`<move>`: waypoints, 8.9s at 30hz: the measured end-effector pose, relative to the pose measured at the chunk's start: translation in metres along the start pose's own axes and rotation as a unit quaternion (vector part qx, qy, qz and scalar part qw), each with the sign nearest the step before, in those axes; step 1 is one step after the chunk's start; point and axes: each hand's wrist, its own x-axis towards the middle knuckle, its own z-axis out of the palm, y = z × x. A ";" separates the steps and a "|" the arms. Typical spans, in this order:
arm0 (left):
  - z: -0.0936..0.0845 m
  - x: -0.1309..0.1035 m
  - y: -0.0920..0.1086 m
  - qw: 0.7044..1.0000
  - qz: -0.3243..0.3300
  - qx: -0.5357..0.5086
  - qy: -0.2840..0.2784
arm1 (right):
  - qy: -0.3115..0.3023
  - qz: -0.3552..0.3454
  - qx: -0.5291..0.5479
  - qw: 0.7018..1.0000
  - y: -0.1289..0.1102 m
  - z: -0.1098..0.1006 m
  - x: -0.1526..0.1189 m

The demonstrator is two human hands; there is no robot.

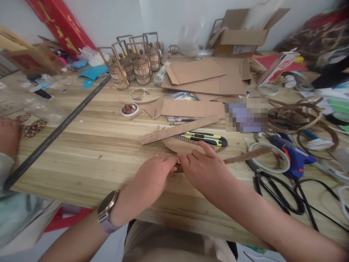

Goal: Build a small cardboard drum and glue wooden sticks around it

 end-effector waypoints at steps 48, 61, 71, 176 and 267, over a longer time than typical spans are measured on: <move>-0.003 0.001 0.003 1.000 -0.005 0.009 -0.001 | -0.009 -0.019 0.006 1.000 0.005 0.002 0.002; -0.002 -0.001 0.001 0.999 0.000 0.053 -0.006 | -0.050 0.082 0.173 0.980 0.006 -0.008 -0.058; 0.001 -0.002 -0.001 0.998 -0.009 0.059 0.003 | 0.026 0.289 0.463 0.837 0.018 0.012 -0.040; 0.008 0.021 -0.002 0.905 -0.104 -0.411 -0.036 | 0.060 0.223 0.555 0.799 0.020 0.027 -0.035; 0.011 0.016 0.000 0.881 -0.132 -0.445 0.097 | 0.161 0.387 0.722 0.550 0.017 0.024 -0.034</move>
